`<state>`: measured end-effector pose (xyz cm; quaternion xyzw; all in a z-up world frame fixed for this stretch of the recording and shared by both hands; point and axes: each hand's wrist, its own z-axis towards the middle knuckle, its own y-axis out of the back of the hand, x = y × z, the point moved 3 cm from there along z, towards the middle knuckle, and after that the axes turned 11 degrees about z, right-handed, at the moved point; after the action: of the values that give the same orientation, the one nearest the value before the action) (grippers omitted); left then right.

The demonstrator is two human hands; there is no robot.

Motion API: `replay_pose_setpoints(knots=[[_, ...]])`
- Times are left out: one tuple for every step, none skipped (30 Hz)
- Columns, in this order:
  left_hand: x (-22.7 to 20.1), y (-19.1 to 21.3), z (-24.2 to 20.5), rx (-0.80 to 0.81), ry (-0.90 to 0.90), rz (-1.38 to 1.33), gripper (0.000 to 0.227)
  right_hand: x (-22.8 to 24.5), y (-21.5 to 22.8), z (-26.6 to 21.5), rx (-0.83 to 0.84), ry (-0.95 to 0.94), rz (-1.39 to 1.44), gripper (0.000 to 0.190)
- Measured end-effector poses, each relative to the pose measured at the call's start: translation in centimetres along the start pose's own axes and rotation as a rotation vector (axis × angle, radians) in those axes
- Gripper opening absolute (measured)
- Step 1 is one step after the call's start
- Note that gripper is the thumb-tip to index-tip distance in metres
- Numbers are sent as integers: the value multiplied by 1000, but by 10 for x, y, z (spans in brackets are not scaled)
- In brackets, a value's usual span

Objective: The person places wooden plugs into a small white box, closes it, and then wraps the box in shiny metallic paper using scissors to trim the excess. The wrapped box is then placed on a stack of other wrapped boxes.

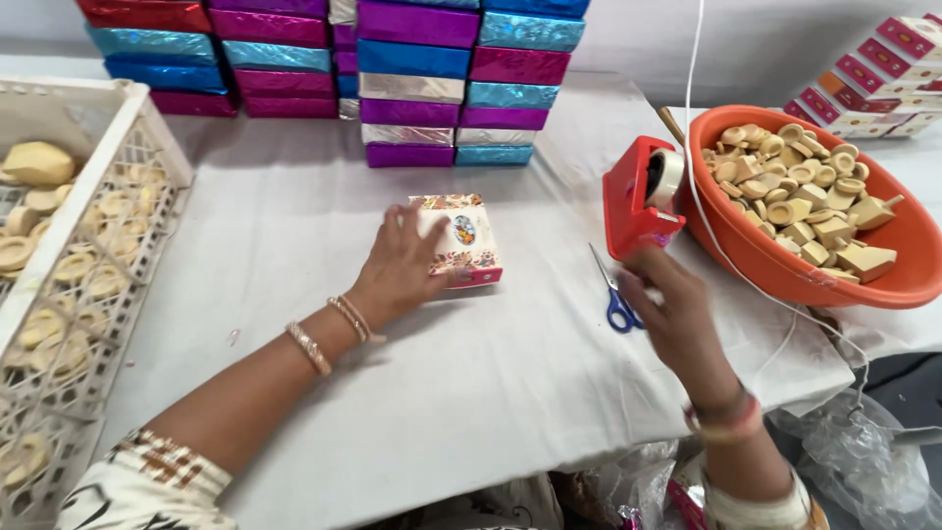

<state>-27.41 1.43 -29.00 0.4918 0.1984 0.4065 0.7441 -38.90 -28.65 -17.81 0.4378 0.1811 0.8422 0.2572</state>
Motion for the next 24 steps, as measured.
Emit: replay_pose_setpoints(knots=[[10, -13, -2, -82, 121, -115, 68, 10, -20, 21, 146, 23, 20, 15], [21, -27, -2, -168, 238, -226, 72, 19, -39, 41, 289, 48, 40, 18], [24, -32, -2, -173, 240, -221, 72, 7, -59, 55, 289, 55, 41, 18], [30, -41, -3, -135, 349, -395, 69, -7, -82, 68, 407, 5, -64, 28], [35, -51, -3, -96, 456, -570, 66, -21, -105, 81, 523, -46, -171, 38], [34, -50, -2, -100, 459, -567, 66, -25, -121, 87, 524, -41, -171, 38], [35, -51, 0, -108, 522, -735, 63, -31, -139, 91, 591, -119, -185, 43], [36, -52, 1, -119, 585, -903, 60, -37, -158, 96, 659, -196, -201, 50], [37, -57, 3, -127, 589, -900, 60, -46, -169, 96, 662, -188, -202, 50], [38, -63, 3, -195, 596, -1066, 57, -56, -180, 95, 679, -137, -251, 51], [39, -70, 4, -266, 599, -1231, 55, -66, -191, 95, 696, -85, -300, 52], [37, -68, 2, -268, 605, -1228, 55, -71, -198, 90, 701, -81, -297, 52], [36, -64, 0, -356, 557, -1278, 51, -73, -204, 87, 632, -13, -275, 59], [34, -60, -1, -443, 504, -1327, 47, -76, -209, 83, 560, 52, -252, 66], [34, -51, -2, -444, 507, -1323, 47, -68, -211, 86, 562, 55, -249, 66], [31, -42, -3, -469, 458, -1310, 47, -62, -210, 87, 488, -16, -145, 78], [27, -33, -4, -493, 409, -1297, 46, -56, -208, 88, 412, -86, -42, 92], [26, -35, -4, -487, 411, -1300, 46, -62, -207, 88, 414, -93, -42, 92], [24, -36, -4, -482, 399, -1229, 49, -66, -205, 88, 372, -127, 93, 89], [23, -36, -3, -479, 384, -1155, 51, -71, -203, 90, 329, -156, 228, 87], [23, -33, -2, -477, 386, -1156, 51, -74, -199, 91, 329, -158, 229, 87], [22, -31, -2, -439, 403, -1067, 54, -78, -196, 91, 318, -248, 396, 83], [21, -28, -3, -401, 419, -979, 57, -83, -193, 91, 304, -339, 563, 79], [21, -28, -3, -400, 422, -978, 57, -80, -189, 93, 306, -340, 564, 79]])
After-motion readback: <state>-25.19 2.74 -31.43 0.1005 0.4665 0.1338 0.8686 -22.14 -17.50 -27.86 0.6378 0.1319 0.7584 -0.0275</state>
